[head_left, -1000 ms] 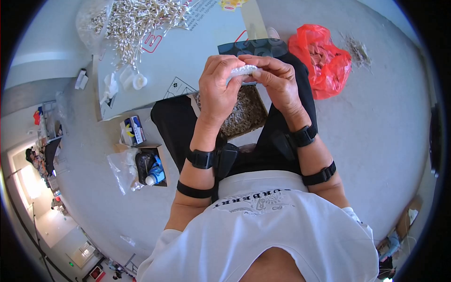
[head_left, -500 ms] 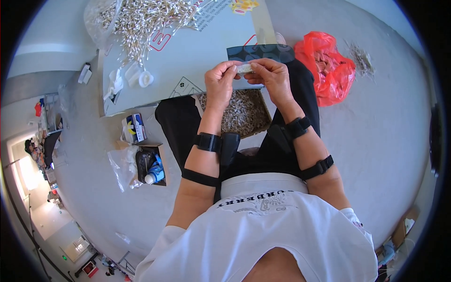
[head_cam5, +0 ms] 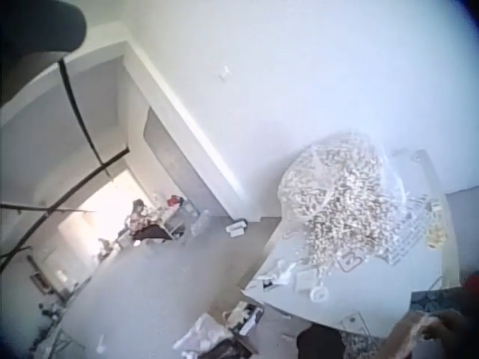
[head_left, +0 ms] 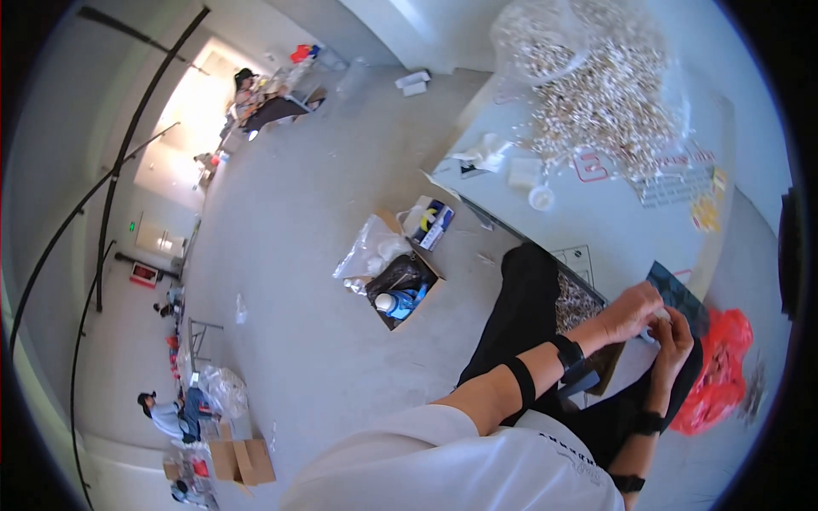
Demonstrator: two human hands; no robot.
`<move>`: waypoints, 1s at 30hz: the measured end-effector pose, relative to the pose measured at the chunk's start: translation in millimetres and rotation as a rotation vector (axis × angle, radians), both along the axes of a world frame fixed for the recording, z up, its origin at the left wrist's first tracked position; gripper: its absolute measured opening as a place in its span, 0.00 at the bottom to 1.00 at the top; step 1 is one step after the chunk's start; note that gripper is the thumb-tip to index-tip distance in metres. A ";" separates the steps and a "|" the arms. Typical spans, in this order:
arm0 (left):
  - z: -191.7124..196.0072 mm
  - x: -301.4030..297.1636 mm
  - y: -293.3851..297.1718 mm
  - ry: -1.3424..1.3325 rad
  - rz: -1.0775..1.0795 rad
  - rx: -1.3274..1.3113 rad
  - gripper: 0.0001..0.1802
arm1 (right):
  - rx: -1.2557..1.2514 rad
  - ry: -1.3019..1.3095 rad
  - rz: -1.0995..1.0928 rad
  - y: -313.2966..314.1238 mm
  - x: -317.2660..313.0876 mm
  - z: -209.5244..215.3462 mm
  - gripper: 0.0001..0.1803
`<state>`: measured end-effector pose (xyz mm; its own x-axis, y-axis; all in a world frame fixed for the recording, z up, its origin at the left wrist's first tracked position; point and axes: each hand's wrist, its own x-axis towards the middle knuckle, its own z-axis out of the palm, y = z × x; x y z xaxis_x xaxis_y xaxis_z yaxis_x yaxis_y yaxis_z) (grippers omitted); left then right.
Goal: Manually packing several cotton swabs into small clear plastic bags.
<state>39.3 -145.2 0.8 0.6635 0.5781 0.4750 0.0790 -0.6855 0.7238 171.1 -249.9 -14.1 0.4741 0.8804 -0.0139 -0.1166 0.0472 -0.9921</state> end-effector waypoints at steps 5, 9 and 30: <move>-0.8 -2.8 10.6 0.001 0.008 0.026 0.08 | -0.006 -0.058 0.010 13.7 -5.3 2.1 0.11; 2.6 -1.8 18.4 0.059 -0.020 -0.024 0.08 | 0.000 -0.145 0.023 15.0 -3.5 6.0 0.11; 82.6 -44.7 -24.8 0.126 0.005 0.310 0.09 | 0.148 -0.891 0.018 -12.0 -39.7 81.7 0.03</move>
<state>-5.4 -170.0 83.4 0.7259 0.4219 0.5432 0.1582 -0.8711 0.4650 131.4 -261.9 67.5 0.2404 0.8514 0.4661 0.6903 0.1876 -0.6988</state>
